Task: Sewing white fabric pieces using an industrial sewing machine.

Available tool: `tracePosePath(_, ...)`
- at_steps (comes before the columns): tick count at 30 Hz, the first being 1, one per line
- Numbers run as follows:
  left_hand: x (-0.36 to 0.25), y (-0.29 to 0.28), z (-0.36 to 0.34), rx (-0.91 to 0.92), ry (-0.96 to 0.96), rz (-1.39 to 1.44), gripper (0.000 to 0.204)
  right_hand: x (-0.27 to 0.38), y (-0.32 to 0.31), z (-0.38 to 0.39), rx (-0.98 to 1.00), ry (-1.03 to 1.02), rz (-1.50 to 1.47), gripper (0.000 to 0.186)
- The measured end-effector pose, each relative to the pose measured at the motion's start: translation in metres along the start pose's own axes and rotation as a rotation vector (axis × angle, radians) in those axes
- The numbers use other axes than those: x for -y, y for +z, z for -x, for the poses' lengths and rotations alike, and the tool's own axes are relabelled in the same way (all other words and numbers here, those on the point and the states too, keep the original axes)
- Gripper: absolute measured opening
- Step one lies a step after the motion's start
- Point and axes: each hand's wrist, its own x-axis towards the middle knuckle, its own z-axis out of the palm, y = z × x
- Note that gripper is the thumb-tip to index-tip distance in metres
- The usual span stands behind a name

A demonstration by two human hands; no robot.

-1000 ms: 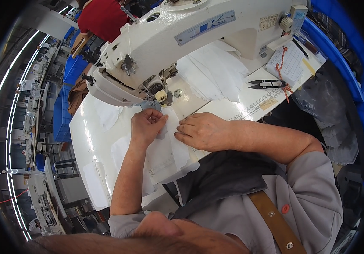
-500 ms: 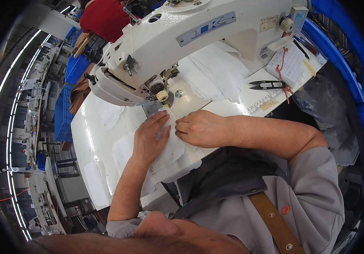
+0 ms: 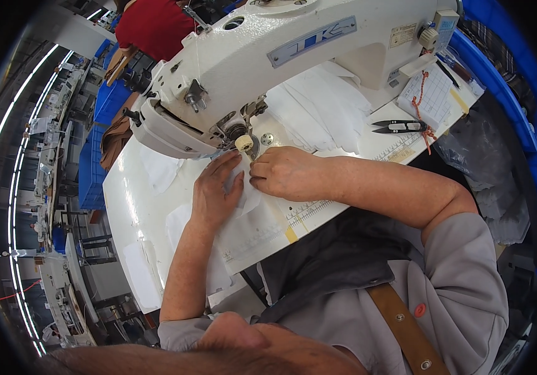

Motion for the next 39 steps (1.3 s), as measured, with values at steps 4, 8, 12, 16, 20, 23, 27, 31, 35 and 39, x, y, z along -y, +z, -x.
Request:
tracePosePath(4, 0.001, -0.002, -0.003, 0.011, 0.019, 0.012, 0.032, -0.001, 0.002, 0.001, -0.024, 0.001, 0.003, 0.025)
tracePosePath(8, 0.001, -0.003, -0.002, 0.019, 0.016, 0.011, 0.032, 0.003, 0.001, 0.000, -0.029, 0.023, 0.000, 0.024)
tracePosePath(12, -0.003, -0.008, 0.002, 0.039, 0.018, -0.029, 0.035, 0.003, 0.003, 0.001, -0.036, 0.024, -0.018, 0.024)
tracePosePath(16, -0.035, -0.027, 0.014, 0.069, 0.181, -0.062, 0.041, 0.008, -0.003, 0.003, -0.030, 0.096, -0.062, 0.024)
tracePosePath(20, -0.065, -0.017, 0.043, 0.133, 0.016, 0.074, 0.044, 0.017, -0.017, 0.007, 0.083, 0.176, -0.184, 0.042)
tracePosePath(23, -0.062, -0.008, 0.056, 0.001, 0.088, 0.043, 0.031, 0.032, -0.034, 0.009, 0.102, 0.201, -0.207, 0.051)
tracePosePath(27, -0.071, -0.011, 0.052, -0.092, 0.165, 0.048, 0.020, 0.059, -0.059, 0.031, 0.115, 0.201, -0.241, 0.051)
tracePosePath(31, -0.073, -0.006, 0.055, -0.081, 0.191, 0.012, 0.023, 0.075, -0.053, 0.046, 0.123, 0.153, -0.176, 0.048)
tracePosePath(35, -0.080, -0.004, 0.054, 0.000, 0.217, -0.104, 0.026, 0.073, -0.052, 0.047, 0.111, 0.117, -0.144, 0.045)
tracePosePath(39, -0.080, 0.000, 0.056, 0.040, 0.226, -0.129, 0.027, 0.072, -0.051, 0.047, 0.127, 0.114, -0.158, 0.044)
